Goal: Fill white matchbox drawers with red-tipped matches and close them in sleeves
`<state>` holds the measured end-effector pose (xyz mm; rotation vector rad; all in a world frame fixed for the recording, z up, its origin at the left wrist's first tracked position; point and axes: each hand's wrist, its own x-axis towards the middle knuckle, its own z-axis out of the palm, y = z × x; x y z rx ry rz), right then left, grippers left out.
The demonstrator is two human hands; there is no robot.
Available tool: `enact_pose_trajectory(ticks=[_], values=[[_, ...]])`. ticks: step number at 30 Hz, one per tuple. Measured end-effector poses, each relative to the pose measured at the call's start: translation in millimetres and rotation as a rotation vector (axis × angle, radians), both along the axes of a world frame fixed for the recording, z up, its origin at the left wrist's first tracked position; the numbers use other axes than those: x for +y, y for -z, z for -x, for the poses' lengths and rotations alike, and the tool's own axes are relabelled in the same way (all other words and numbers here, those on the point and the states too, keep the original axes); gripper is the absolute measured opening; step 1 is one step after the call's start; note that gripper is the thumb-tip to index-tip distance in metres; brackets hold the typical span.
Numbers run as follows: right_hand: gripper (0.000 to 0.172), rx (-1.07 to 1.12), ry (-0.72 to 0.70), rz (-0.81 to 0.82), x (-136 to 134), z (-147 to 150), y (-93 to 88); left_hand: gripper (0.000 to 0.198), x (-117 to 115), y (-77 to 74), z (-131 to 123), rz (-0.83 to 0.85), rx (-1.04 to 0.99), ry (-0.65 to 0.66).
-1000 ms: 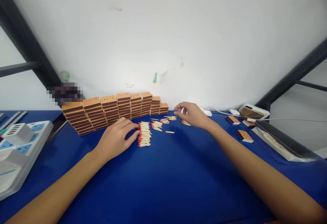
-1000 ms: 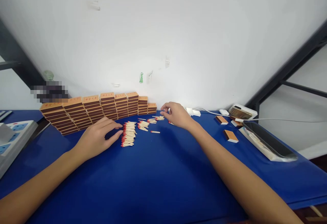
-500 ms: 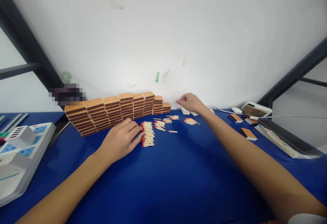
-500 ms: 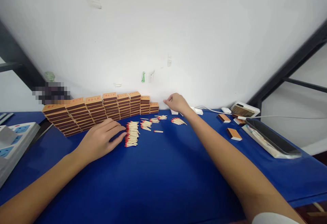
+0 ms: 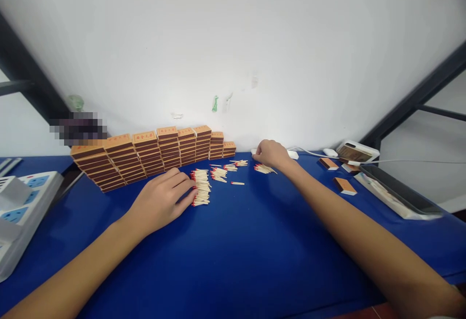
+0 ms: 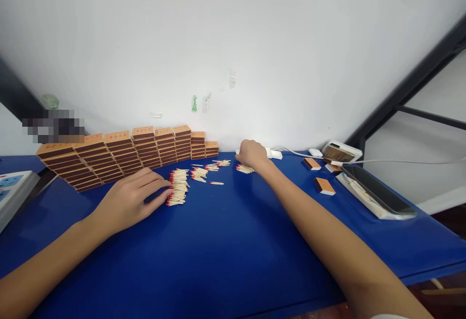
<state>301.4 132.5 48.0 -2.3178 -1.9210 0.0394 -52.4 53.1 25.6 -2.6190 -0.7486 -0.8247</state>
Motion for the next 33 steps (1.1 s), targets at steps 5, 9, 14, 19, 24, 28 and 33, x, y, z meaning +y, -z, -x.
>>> enact_pose_trajectory(ticks=[5, 9, 14, 19, 24, 28, 33], values=[[0.016, 0.001, -0.065, -0.069, -24, 6, -10.1, 0.018, -5, 3.7, -4, 0.064, -0.035, 0.011], [0.014, 0.166, -0.533, -0.047, -83, 27, -15.9, 0.02, -18, 6.9, -14, 0.169, -0.097, -0.037], [0.012, 0.293, -0.944, 0.059, -140, 49, -5.0, 0.047, -36, 10.4, -28, 0.315, -0.047, -0.022], [0.009, 0.402, -0.813, -0.004, -122, 37, 10.6, 0.041, -39, 15.9, -33, 0.339, -0.038, 0.029], [0.008, 0.308, -0.636, -0.091, -91, 17, 30.6, 0.033, -38, 20.9, -40, 0.343, -0.035, 0.006], [0.012, 0.32, -0.655, -0.079, -86, 17, 38.5, 0.022, -38, 23.2, -43, 0.361, -0.036, 0.007], [0.012, 0.286, -0.637, -0.128, -85, 18, 38.4, 0.023, -38, 21.7, -40, 0.364, -0.042, 0.023]])
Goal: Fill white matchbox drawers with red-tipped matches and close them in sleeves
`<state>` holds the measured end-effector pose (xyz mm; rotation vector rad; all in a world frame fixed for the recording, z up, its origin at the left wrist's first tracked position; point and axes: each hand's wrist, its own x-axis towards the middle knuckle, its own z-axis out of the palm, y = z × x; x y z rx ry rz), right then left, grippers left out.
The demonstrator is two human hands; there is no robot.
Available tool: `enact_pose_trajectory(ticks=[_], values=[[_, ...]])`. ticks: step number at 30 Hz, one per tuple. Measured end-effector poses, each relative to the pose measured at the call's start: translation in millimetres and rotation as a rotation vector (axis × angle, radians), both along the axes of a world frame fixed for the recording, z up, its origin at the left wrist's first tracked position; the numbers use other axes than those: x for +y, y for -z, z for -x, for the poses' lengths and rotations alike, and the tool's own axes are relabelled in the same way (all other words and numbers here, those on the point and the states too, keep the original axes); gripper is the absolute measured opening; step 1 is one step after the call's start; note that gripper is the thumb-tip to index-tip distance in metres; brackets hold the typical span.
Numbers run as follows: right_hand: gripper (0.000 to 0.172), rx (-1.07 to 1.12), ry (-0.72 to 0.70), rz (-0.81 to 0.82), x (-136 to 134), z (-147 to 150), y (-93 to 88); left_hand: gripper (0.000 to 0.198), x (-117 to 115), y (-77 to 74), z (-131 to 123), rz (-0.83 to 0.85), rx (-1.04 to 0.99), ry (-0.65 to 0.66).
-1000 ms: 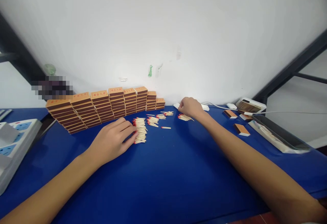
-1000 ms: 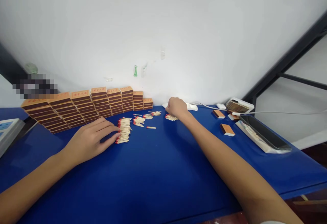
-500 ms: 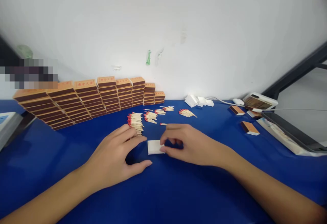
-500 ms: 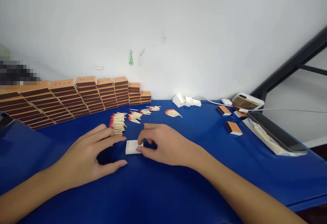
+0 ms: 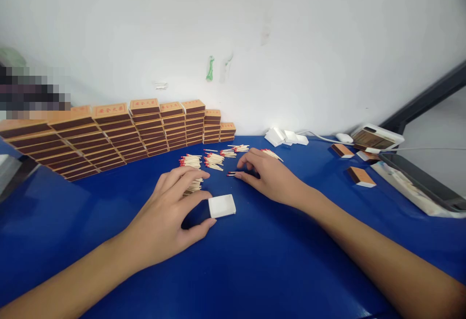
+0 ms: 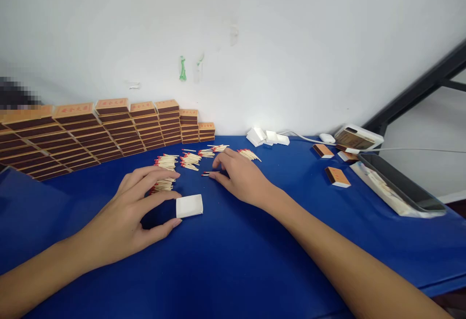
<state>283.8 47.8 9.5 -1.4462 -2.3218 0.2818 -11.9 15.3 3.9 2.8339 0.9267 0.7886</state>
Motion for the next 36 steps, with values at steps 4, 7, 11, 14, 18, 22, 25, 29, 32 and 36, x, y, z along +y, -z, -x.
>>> enact_pose_trajectory(ticks=[4, 7, 11, 14, 18, 22, 25, 29, 32, 36], values=[[0.014, -0.026, -0.01, 0.052, 1, 0, -0.4, 0.023, 1, -1.8, 3, -0.012, -0.009, -0.007], [0.013, -0.032, -0.011, 0.049, -2, 2, -0.8, 0.021, 2, -2.3, 4, -0.025, -0.011, -0.016], [0.014, -0.02, -0.023, 0.051, -9, 8, -4.7, 0.018, 2, -2.8, 3, -0.036, -0.019, -0.035], [0.012, -0.002, -0.02, 0.03, -12, 12, -8.2, 0.017, 1, -3.7, 3, -0.033, -0.028, -0.045], [0.012, -0.014, 0.011, 0.019, -11, 16, -7.9, 0.017, 1, -4.2, 4, -0.038, -0.025, -0.043], [0.01, -0.012, 0.046, 0.007, -10, 15, -4.2, 0.016, 1, -3.9, 5, -0.045, -0.016, -0.03], [0.01, -0.005, 0.052, 0.012, -10, 14, -2.6, 0.016, 1, -4.8, 5, -0.047, -0.018, -0.028], [0.012, -0.005, 0.023, 0.05, -9, 12, -2.7, 0.016, 1, -6.5, 6, -0.044, -0.023, -0.026], [0.012, 0.012, 0.002, 0.051, -11, 14, -6.0, 0.015, 1, -6.8, 5, -0.05, -0.035, -0.035], [0.013, 0.095, -0.052, 0.033, -26, 23, -16.0, 0.016, 0, -6.7, 4, -0.07, -0.036, -0.057]])
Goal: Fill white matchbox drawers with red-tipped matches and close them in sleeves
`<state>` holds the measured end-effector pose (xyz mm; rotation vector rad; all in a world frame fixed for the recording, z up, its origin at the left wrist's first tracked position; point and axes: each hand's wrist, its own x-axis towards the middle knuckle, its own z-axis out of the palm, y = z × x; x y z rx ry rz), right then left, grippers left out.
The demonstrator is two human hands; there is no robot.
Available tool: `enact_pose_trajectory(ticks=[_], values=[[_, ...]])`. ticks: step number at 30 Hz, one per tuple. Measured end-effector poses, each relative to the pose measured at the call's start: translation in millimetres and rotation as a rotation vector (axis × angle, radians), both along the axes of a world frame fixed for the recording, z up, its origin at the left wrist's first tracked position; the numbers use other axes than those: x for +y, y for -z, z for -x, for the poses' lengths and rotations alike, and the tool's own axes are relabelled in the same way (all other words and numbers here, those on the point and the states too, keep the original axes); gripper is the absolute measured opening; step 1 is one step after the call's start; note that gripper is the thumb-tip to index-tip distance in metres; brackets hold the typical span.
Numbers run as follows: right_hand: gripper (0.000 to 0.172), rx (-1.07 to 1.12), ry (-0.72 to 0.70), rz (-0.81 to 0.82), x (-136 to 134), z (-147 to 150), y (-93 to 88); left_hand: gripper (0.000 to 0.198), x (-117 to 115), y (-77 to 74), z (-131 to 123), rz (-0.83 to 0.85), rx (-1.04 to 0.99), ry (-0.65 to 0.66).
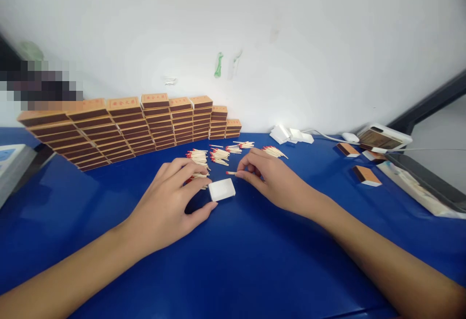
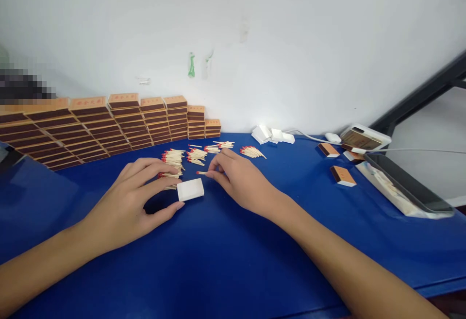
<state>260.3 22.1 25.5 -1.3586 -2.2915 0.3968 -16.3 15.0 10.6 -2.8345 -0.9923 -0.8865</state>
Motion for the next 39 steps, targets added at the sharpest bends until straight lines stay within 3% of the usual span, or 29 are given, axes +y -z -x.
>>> enact_pose_trajectory(ticks=[8, 14, 20, 23, 29, 39], values=[[0.007, -0.189, -0.122, -0.138, -25, 27, -6.7, 0.017, -2, -2.8, -2, -0.025, -0.003, 0.008], [0.009, -0.132, -0.17, -0.051, -26, 24, -4.3, 0.018, -2, -2.3, -1, -0.043, 0.02, 0.021], [0.008, 0.077, 0.0, -0.028, 8, 20, 0.9, 0.018, -3, -1.3, 0, -0.041, 0.015, 0.041], [0.002, 0.074, 0.023, -0.067, 28, 22, 12.0, 0.018, -3, 0.0, 1, -0.044, 0.013, 0.046], [0.015, 0.027, 0.038, -0.03, 38, 22, 26.1, 0.019, -2, 0.1, 0, -0.035, 0.027, 0.04], [0.016, 0.029, -0.01, 0.081, 12, -1, 3.1, 0.019, -1, -0.3, 2, -0.022, 0.016, 0.029]])
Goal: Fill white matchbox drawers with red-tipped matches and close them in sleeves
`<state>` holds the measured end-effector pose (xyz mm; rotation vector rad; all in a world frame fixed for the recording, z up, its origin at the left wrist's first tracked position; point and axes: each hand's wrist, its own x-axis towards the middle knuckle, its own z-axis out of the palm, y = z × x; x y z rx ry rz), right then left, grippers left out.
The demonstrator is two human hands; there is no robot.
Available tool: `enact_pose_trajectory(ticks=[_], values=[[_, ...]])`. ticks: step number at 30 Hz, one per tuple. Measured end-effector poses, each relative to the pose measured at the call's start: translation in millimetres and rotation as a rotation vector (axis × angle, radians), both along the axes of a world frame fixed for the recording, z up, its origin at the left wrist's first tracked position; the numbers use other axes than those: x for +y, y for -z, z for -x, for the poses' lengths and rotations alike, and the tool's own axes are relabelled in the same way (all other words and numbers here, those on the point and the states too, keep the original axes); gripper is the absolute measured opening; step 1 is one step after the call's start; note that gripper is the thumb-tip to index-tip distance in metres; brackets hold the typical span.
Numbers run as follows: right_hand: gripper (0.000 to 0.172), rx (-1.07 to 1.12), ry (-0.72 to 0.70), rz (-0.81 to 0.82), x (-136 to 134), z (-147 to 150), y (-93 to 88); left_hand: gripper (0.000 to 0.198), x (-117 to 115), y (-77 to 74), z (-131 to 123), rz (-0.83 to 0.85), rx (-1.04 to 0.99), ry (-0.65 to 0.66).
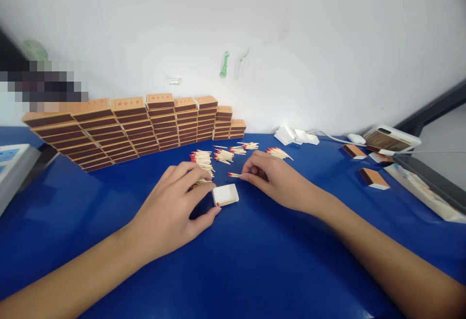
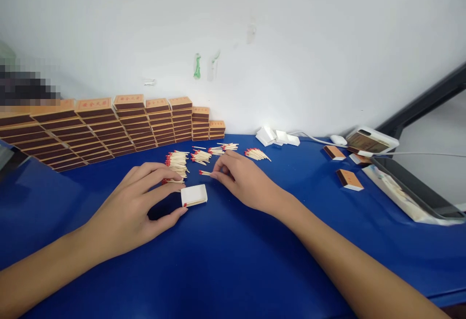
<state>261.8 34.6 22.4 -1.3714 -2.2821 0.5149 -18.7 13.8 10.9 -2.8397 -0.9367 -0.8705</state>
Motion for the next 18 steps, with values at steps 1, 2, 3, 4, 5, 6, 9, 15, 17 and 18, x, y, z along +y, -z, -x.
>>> enact_pose_trajectory(ticks=[1, 2, 3, 4, 5, 6, 9, 15, 17, 18], values=[[0.016, -0.007, 0.003, 0.013, -2, -2, 0.1, 0.019, 0, 0.4, 0, 0.003, 0.002, 0.003], [0.016, -0.019, 0.003, 0.023, -3, -5, 0.9, 0.019, 1, 0.6, 0, 0.007, 0.006, 0.005], [0.016, -0.03, 0.002, 0.027, -4, -7, 2.2, 0.02, 1, 0.8, 0, 0.009, 0.008, 0.008], [0.017, -0.038, -0.001, 0.026, -4, -8, 3.5, 0.02, 0, 0.8, 0, 0.013, 0.01, 0.011], [0.017, -0.042, -0.003, 0.023, -4, -10, 4.6, 0.02, 0, 0.8, 0, 0.015, 0.009, 0.013], [0.018, -0.041, -0.002, 0.019, -4, -11, 5.1, 0.02, 0, 0.6, 0, 0.017, 0.009, 0.014], [0.015, -0.035, 0.008, 0.014, -2, -13, 3.4, 0.019, 0, -0.1, 1, 0.021, 0.005, 0.017], [0.014, -0.074, -0.014, 0.04, -2, -18, 0.4, 0.021, 1, -0.4, 1, 0.035, 0.015, 0.028], [0.013, -0.073, -0.023, 0.039, -2, -19, 1.6, 0.021, 0, -0.4, 1, 0.033, 0.019, 0.03], [0.012, -0.07, -0.028, 0.04, -2, -19, 2.2, 0.021, 0, -0.4, 1, 0.03, 0.02, 0.031]])
